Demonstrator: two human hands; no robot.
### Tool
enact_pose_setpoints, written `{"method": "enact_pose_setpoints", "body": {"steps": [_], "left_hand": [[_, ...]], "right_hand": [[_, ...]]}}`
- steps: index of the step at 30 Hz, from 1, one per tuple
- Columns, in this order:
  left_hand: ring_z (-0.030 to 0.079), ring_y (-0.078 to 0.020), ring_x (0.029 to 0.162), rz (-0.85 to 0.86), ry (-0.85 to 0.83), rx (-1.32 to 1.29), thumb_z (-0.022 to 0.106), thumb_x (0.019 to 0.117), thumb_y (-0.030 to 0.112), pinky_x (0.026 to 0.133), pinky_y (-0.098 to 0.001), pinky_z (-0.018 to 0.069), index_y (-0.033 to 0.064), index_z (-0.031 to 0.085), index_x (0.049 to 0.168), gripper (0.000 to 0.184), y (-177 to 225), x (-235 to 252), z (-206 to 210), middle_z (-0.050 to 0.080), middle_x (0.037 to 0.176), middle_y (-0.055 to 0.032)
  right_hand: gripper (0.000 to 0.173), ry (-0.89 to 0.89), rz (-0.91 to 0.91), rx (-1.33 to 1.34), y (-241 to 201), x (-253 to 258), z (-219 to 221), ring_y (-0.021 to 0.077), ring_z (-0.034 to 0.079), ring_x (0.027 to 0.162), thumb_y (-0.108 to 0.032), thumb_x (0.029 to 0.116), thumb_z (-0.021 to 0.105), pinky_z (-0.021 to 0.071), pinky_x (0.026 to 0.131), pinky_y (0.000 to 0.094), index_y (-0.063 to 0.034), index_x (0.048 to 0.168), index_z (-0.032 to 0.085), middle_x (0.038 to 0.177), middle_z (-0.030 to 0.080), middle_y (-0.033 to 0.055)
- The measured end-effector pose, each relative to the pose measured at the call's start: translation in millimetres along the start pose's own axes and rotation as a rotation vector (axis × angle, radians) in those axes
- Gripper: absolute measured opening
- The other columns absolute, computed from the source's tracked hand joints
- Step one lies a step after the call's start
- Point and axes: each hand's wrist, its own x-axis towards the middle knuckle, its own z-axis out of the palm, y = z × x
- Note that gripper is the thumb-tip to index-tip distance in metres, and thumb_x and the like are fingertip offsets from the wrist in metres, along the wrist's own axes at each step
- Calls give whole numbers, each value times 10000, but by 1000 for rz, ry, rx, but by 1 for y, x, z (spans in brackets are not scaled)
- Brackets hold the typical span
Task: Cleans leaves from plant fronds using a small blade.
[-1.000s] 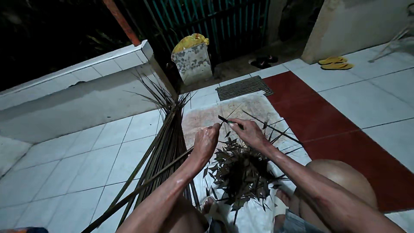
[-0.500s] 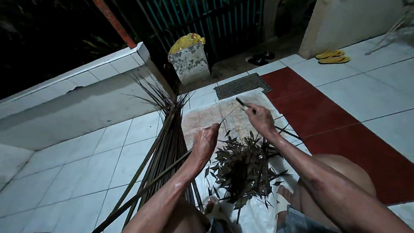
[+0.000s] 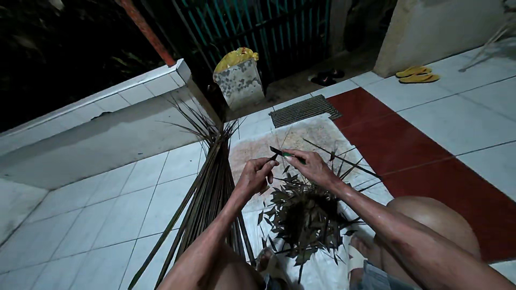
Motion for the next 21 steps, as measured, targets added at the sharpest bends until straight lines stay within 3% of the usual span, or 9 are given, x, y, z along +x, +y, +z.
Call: {"method": "enact_pose_setpoints", "body": {"steps": [11,16,19,21], "left_hand": [[458,-89,409,16,3,-7,496,1105,254,381,-217,368,48,705,1238,323,2,-2,1,671,712,-89],[478,-95,412,13,-6,29,497,1105,254,385,-222,393,46,702,1233,319,0,-6,0,670,705,-86],[483,-99,419,-3,33,45,489,1107,264,390,-229,398,56,705,1238,327,-2,-6,-4,675,717,-82],[490,-103,417,-7,62,49,487,1108,267,389,-232,405,61,703,1246,329,-3,-6,-6,681,722,-85]], "right_hand": [[325,128,6,-61,0,13,-10,196,655,729,-358,1069,541,557,701,470,-275,1346,689,931,724,44],[337,294,121,-38,3,23,-28,305,642,728,-303,1076,533,522,671,557,-200,1364,674,915,700,145],[360,334,75,31,2,19,-35,258,637,707,-325,1081,531,538,661,489,-154,1374,650,925,699,127],[374,228,57,102,-5,8,-34,207,577,627,-345,1086,522,511,582,407,-161,1396,618,868,661,104]]}}
